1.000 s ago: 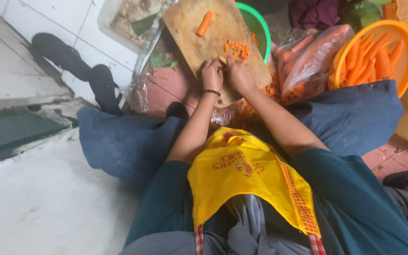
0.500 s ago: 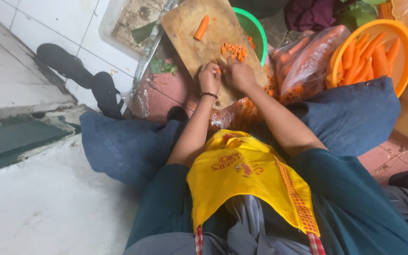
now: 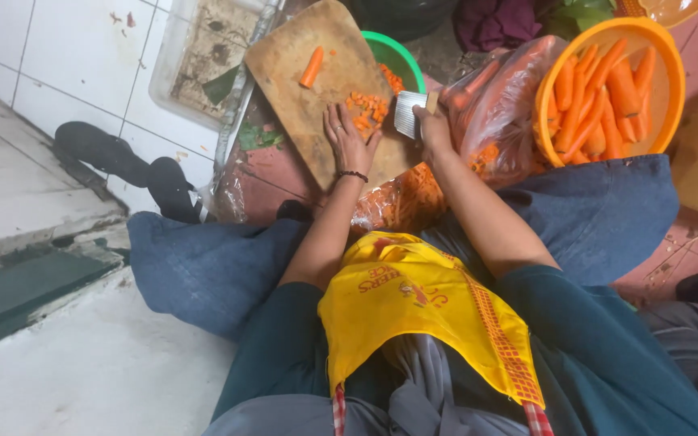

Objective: Cutting carrots into small pieces using a wavy knife on a wooden cutting board while sitting on the floor.

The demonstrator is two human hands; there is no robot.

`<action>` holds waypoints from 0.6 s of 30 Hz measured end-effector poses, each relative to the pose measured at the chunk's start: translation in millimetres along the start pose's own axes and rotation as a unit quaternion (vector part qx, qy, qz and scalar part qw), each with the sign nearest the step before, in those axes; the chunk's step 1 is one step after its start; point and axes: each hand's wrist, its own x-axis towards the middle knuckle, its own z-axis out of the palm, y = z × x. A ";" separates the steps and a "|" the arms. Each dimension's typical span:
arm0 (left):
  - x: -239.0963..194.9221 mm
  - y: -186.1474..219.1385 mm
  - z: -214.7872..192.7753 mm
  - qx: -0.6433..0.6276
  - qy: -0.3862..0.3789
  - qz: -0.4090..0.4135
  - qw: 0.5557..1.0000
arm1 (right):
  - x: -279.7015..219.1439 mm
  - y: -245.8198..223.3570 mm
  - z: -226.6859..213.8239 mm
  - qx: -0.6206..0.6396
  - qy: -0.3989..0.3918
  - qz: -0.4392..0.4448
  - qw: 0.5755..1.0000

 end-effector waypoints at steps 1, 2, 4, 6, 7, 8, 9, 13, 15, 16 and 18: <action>1.6 -1.8 3.2 0.016 0.003 0.010 1.000 | -15.0 -3.2 7.8 0.024 -0.007 0.006 1.000; 6.6 0.4 6.1 0.015 0.001 0.013 1.000 | -32.3 -26.0 15.0 0.027 -0.004 0.005 1.000; 17.6 5.2 12.2 0.018 -0.002 -0.007 1.000 | -66.1 -72.9 29.6 0.064 0.113 0.212 0.969; 25.2 10.0 28.0 -0.001 0.000 0.004 1.000 | -30.8 -43.4 10.2 0.068 0.129 0.148 0.978; 28.0 12.0 35.7 -0.018 0.004 0.011 1.000 | -13.7 -28.0 0.6 0.068 0.143 0.085 0.984; 32.0 18.3 42.1 -0.019 0.003 0.012 1.000 | 5.8 -17.7 -10.6 0.069 0.145 0.084 0.983; 35.9 24.3 48.3 -0.016 -0.004 0.015 1.000 | 25.2 -7.2 -21.6 0.135 0.111 0.036 0.984; 53.4 56.2 59.7 -0.019 -0.009 0.014 1.000 | 53.7 -8.1 -41.7 0.268 0.080 -0.039 0.959; 59.3 61.6 70.7 -0.024 -0.011 0.015 1.000 | 42.3 -27.0 -37.1 0.261 0.090 -0.021 0.961; 61.8 63.0 75.2 -0.028 -0.014 0.016 0.999 | 36.0 -35.3 -33.4 0.256 0.099 -0.003 0.962; 66.4 54.7 90.1 -0.036 -0.006 0.058 0.998 | 35.1 -38.2 -31.8 0.248 0.105 0.003 0.963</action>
